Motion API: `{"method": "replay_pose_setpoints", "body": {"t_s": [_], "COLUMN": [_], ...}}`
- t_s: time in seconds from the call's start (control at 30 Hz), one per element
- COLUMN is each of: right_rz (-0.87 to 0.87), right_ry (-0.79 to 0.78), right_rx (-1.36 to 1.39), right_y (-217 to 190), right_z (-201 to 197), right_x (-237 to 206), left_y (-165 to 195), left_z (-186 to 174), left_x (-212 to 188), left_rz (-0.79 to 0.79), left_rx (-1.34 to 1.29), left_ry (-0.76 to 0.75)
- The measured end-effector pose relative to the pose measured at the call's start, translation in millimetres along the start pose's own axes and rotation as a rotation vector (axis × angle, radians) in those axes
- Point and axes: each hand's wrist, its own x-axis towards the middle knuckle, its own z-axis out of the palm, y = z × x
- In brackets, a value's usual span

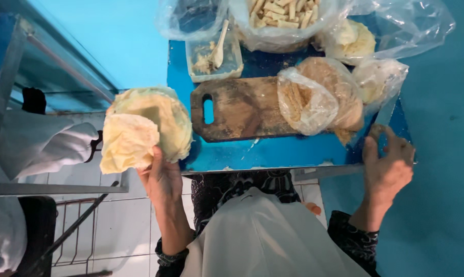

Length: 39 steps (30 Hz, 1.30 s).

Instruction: The person sits at a blue table and separates thin round food sheets, peeling them apart one at a time by hand and stacking the separated sheets on the table. Near the end, the person uses a knife to trim or cut a round sheet on a wooden cutting board.

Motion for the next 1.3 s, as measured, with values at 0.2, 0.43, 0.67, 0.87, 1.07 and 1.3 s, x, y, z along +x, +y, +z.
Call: {"method": "replay_pose_setpoints", "body": {"t_s": [0.2, 0.43, 0.67, 0.87, 1.07, 1.3], "right_rz": [0.136, 0.079, -0.195, -0.555, -0.646, -1.011], "right_ry": [-0.141, -0.124, -0.135, -0.782, -1.163, -0.464], "right_rx": [0.202, 0.137, 0.207, 0.755, 1.15, 1.044], "right_y": [3, 23, -21, -123, -240, -275], "right_z": [-7, -6, -55, -59, -3, 18], "right_x": [9, 12, 57, 112, 128, 107], "left_y": [-4, 1, -6, -30, -38, -17], "left_z": [-4, -11, -13, 6, 18, 34], "left_x": [2, 1, 9, 17, 28, 48], "left_rz": [-0.013, -0.031, -0.047, -0.367, -0.385, -0.06], "left_rx": [-0.003, -0.005, 0.093, -0.047, -0.071, 0.158], "left_ry": [0.006, 0.033, -0.092, -0.163, -0.339, -0.244]}}
